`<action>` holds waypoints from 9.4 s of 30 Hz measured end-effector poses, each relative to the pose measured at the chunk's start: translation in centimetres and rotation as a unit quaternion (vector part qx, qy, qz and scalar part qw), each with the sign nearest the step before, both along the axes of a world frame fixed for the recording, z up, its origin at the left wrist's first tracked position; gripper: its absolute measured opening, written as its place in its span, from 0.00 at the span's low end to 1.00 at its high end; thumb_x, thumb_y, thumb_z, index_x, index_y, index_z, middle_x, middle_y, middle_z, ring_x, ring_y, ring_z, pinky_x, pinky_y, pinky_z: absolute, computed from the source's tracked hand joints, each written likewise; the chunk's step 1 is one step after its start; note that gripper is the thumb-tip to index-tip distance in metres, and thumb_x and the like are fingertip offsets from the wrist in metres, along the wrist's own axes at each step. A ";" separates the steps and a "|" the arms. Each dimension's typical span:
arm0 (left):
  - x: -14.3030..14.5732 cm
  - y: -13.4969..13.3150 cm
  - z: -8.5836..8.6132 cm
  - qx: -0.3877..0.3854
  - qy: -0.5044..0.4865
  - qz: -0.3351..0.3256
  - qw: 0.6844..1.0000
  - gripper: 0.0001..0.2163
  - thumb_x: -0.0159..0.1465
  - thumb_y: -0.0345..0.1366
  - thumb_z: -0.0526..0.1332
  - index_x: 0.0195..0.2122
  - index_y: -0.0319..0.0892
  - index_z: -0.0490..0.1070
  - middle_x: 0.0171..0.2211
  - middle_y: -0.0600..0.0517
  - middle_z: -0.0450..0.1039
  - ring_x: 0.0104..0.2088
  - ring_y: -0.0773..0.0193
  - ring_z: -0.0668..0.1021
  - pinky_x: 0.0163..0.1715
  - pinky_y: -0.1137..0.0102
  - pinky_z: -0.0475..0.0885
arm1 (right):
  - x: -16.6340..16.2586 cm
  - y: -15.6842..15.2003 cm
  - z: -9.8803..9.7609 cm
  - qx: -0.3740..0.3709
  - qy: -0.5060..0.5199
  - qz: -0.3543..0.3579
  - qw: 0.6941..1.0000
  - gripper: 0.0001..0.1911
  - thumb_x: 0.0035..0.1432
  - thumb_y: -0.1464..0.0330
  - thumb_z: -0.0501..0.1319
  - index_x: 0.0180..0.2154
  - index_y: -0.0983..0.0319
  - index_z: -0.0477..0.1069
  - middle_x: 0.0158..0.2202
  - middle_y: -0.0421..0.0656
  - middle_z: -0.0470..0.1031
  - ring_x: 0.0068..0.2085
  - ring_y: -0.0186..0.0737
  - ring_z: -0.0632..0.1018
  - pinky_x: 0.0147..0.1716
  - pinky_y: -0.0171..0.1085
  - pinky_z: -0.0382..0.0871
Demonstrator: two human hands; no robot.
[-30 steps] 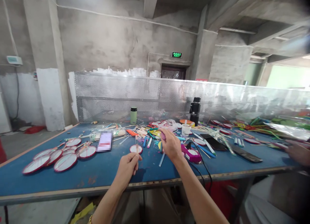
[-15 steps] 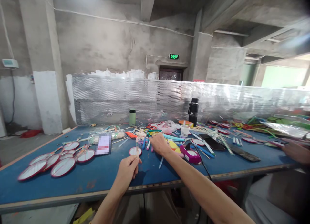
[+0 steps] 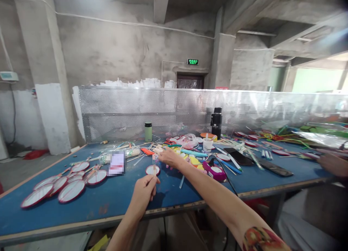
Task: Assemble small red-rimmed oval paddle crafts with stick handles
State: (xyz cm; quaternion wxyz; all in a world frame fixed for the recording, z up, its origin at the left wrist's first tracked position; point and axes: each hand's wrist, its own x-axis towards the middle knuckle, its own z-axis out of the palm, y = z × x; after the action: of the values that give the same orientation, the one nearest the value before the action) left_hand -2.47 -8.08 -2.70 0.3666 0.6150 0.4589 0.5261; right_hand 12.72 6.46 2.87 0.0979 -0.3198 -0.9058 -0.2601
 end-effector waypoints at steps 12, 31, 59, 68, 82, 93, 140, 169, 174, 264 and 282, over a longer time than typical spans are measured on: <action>0.0 0.0 0.0 -0.007 -0.034 -0.017 0.999 0.18 0.60 0.50 0.55 0.28 0.38 0.70 0.13 0.59 0.61 0.13 0.73 0.61 0.15 0.77 0.54 | 0.7 -10.5 -1.3 -0.088 0.672 0.150 0.720 0.10 0.63 0.64 0.56 0.32 0.62 0.70 0.21 0.37 0.67 0.20 0.32 0.69 0.22 0.33 0.64; 0.2 0.1 0.0 -0.013 -0.008 -0.011 1.000 0.20 0.57 0.53 0.55 0.28 0.38 0.69 0.13 0.58 0.60 0.13 0.72 0.61 0.15 0.76 0.54 | -1.3 -11.7 -3.1 -0.026 0.597 0.207 0.775 0.05 0.56 0.75 0.58 0.30 0.62 0.71 0.26 0.41 0.74 0.27 0.35 0.74 0.28 0.34 0.69; 0.3 -0.2 0.3 -0.018 -0.009 -0.009 1.000 0.20 0.56 0.53 0.55 0.27 0.38 0.69 0.13 0.58 0.60 0.13 0.72 0.61 0.15 0.76 0.53 | -1.3 -11.5 -3.1 -0.032 0.588 0.198 0.784 0.06 0.57 0.73 0.57 0.31 0.61 0.71 0.26 0.40 0.72 0.24 0.33 0.70 0.25 0.33 0.65; 0.3 -0.2 0.3 -0.015 -0.011 -0.011 1.000 0.20 0.57 0.53 0.55 0.27 0.38 0.69 0.13 0.58 0.60 0.13 0.72 0.60 0.15 0.76 0.53 | -1.4 -11.5 -3.0 -0.019 0.584 0.198 0.787 0.06 0.57 0.73 0.57 0.30 0.62 0.71 0.25 0.39 0.71 0.24 0.32 0.68 0.25 0.33 0.64; 0.4 -0.3 0.5 -0.017 -0.012 -0.009 1.000 0.20 0.56 0.54 0.55 0.27 0.38 0.70 0.13 0.58 0.60 0.13 0.73 0.60 0.15 0.76 0.52 | -1.3 -11.6 -2.9 -0.022 0.576 0.200 0.793 0.06 0.57 0.73 0.56 0.30 0.61 0.71 0.25 0.39 0.71 0.23 0.32 0.68 0.24 0.33 0.63; 0.3 0.0 0.0 -0.009 -0.014 -0.012 1.000 0.19 0.57 0.52 0.55 0.27 0.38 0.70 0.13 0.58 0.61 0.13 0.72 0.61 0.15 0.76 0.53 | -1.3 -11.5 -2.9 -0.017 0.573 0.194 0.796 0.06 0.57 0.73 0.57 0.29 0.61 0.71 0.25 0.39 0.71 0.23 0.32 0.68 0.24 0.33 0.64; 0.4 -0.1 0.2 -0.012 0.009 -0.017 1.000 0.19 0.59 0.51 0.53 0.28 0.38 0.69 0.14 0.58 0.60 0.14 0.72 0.61 0.16 0.76 0.55 | -1.4 -10.9 -2.5 -0.004 0.590 0.199 0.782 0.05 0.59 0.74 0.57 0.32 0.62 0.71 0.26 0.40 0.71 0.26 0.34 0.70 0.27 0.34 0.65; 0.4 0.0 0.1 -0.015 -0.008 -0.015 1.000 0.18 0.57 0.50 0.55 0.27 0.39 0.70 0.13 0.58 0.60 0.13 0.72 0.61 0.15 0.76 0.55 | -1.4 -11.0 -2.6 -0.010 0.590 0.185 0.786 0.06 0.59 0.72 0.57 0.32 0.61 0.71 0.26 0.39 0.70 0.25 0.33 0.69 0.27 0.34 0.65; 0.4 0.0 0.2 -0.017 -0.010 -0.015 1.000 0.18 0.57 0.51 0.55 0.27 0.39 0.70 0.13 0.58 0.61 0.13 0.72 0.61 0.15 0.76 0.54 | -1.4 -11.0 -2.5 -0.004 0.589 0.177 0.788 0.06 0.59 0.72 0.56 0.32 0.61 0.71 0.25 0.39 0.69 0.24 0.32 0.67 0.25 0.34 0.64; 0.2 0.2 0.0 -0.016 -0.028 -0.019 0.999 0.18 0.59 0.49 0.55 0.28 0.38 0.70 0.13 0.58 0.61 0.12 0.73 0.61 0.14 0.77 0.54 | 2.4 -11.2 -1.6 0.072 0.586 0.152 0.792 0.06 0.60 0.73 0.58 0.38 0.60 0.73 0.32 0.42 0.75 0.33 0.38 0.75 0.37 0.37 0.70; 0.1 -0.4 0.4 -0.023 0.019 0.009 1.000 0.18 0.59 0.50 0.53 0.28 0.38 0.70 0.13 0.58 0.61 0.13 0.72 0.63 0.17 0.75 0.55 | 4.8 -2.9 0.7 -0.016 0.083 -0.211 0.974 0.14 0.61 0.76 0.53 0.36 0.63 0.78 0.37 0.52 0.80 0.44 0.49 0.76 0.44 0.43 0.61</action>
State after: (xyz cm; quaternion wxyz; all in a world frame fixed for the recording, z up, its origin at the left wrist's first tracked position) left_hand -2.34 -8.44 -2.30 0.3670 0.6122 0.4831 0.5071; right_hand 17.52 3.53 3.52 0.1104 -0.5256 -0.8108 -0.2330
